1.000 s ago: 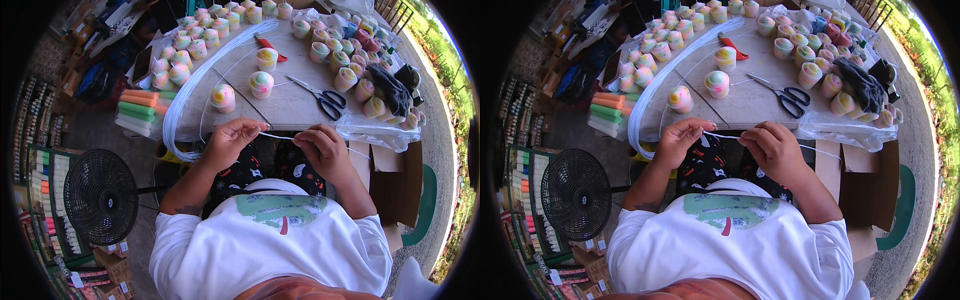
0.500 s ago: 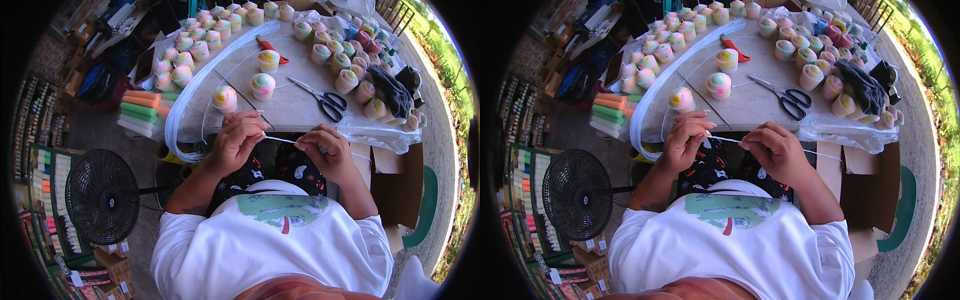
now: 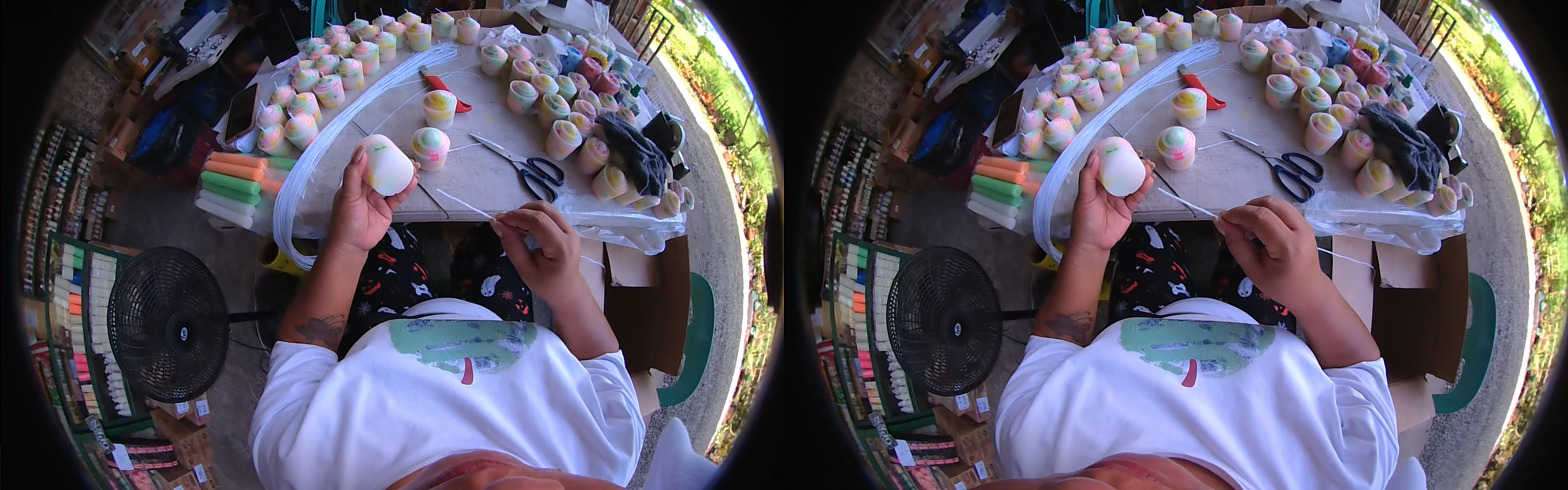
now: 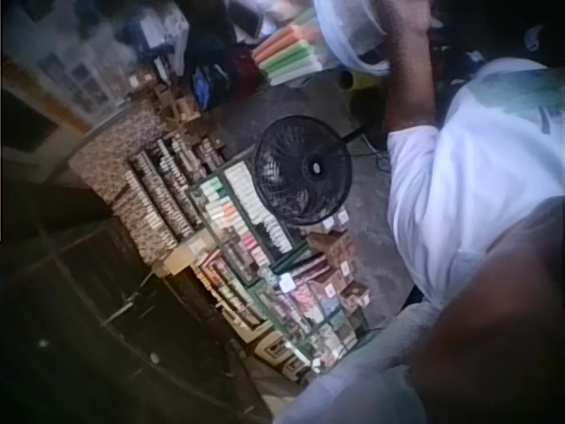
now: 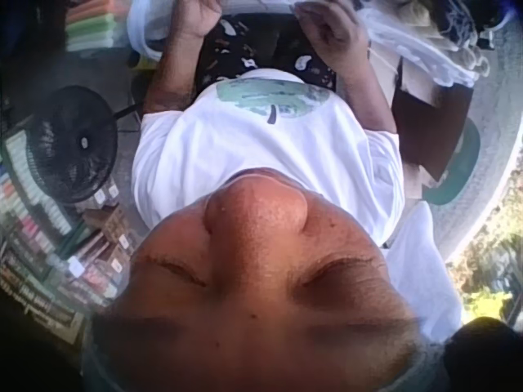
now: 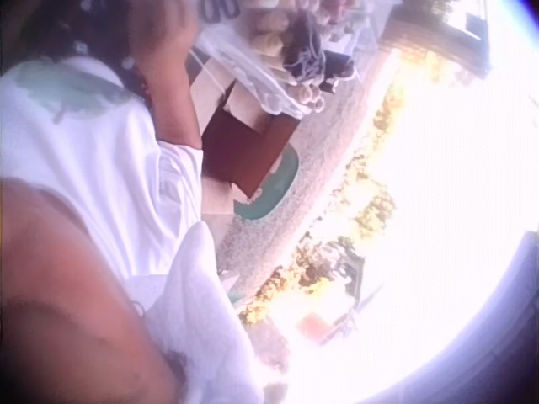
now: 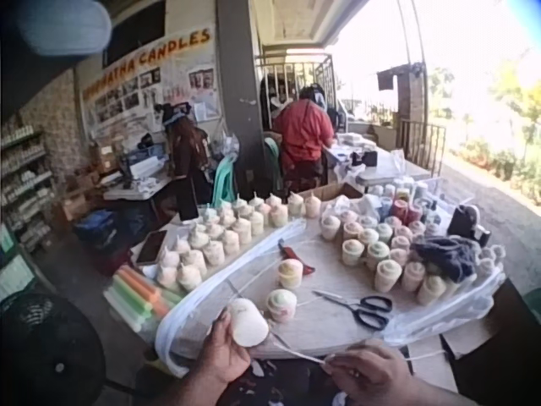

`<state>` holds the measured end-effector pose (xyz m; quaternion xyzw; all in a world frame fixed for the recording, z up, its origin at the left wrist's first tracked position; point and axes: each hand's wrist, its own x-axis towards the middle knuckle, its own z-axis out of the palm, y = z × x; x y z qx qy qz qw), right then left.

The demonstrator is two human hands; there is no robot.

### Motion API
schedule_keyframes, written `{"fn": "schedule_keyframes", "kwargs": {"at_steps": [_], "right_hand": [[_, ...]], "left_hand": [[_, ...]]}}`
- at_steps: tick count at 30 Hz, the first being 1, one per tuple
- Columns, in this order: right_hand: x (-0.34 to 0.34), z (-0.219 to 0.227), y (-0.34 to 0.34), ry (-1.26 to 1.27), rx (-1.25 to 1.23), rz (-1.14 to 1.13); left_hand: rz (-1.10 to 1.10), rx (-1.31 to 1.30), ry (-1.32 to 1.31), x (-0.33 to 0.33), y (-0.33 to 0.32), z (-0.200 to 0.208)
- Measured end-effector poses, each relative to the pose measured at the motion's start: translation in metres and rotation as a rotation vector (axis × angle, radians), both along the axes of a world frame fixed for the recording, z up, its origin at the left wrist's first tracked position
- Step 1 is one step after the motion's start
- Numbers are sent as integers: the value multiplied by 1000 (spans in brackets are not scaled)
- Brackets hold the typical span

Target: The person inserts wicks into small cylindrical candles, trims the wicks with scissors, and wipes the candle surface with a cloth. The person handles candles one at a time, places them on the table, and repeats the process.

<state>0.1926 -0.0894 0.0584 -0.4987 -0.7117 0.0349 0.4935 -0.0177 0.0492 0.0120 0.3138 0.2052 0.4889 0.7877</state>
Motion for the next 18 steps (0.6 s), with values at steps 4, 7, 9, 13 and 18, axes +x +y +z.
{"fn": "schedule_keyframes", "kwargs": {"at_steps": [4,7,9,13,18], "right_hand": [[-4,2,1,-18,23,31],[-6,2,2,-33,34,38],[-7,2,2,-43,35,37],[-6,2,2,-49,25,34],[-6,3,3,-96,21,34]], "left_hand": [[-135,-45,-69,12,-17,2],[-119,-49,-80,16,-23,5],[-121,-43,-67,16,-25,3],[-131,-46,-75,19,-28,3],[-148,-33,-54,20,-31,7]]}}
